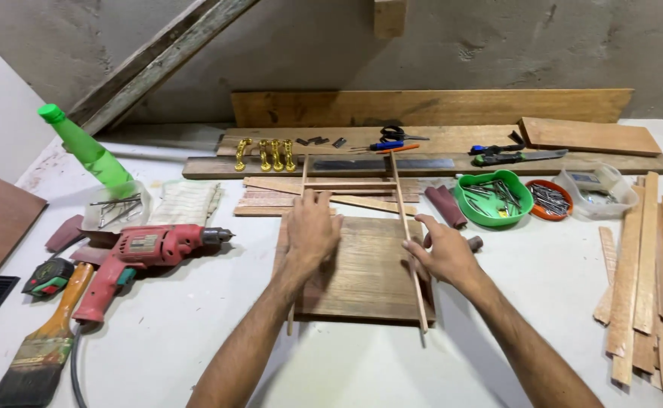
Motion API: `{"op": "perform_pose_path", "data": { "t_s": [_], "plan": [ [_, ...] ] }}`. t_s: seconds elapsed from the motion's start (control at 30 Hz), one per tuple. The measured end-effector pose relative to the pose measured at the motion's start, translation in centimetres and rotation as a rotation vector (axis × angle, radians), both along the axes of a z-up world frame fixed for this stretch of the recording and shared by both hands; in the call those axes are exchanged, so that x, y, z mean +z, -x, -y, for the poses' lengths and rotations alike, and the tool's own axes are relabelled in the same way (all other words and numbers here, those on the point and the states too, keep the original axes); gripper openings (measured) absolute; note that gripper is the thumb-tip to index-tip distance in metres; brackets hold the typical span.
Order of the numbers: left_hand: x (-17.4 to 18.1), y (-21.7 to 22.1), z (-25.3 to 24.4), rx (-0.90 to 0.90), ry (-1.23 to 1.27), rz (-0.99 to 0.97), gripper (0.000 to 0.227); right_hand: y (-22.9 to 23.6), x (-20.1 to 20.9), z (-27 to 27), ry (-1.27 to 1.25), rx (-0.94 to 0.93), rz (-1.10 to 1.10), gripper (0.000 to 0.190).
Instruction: Measuring, marking, and hammering small wooden strips to assemble a frame on a wooden base.
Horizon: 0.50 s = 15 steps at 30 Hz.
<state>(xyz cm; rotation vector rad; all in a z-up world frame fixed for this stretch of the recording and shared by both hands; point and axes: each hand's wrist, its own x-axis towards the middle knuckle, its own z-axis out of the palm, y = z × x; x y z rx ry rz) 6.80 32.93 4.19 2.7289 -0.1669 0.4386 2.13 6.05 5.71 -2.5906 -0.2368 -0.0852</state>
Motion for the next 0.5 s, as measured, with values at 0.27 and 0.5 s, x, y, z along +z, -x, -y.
{"op": "perform_pose_path", "data": {
  "t_s": [0.27, 0.5],
  "plan": [
    [-6.6, 0.9, -5.8, 0.002, 0.294, -0.007, 0.048, -2.8, -6.0, -1.8, 0.061, -0.061, 0.099, 0.049],
    [-1.7, 2.1, -7.4, 0.016, 0.518, -0.19, 0.036, -1.6, -1.2, -3.9, 0.414, -0.144, 0.057, 0.049]
  ]
}}
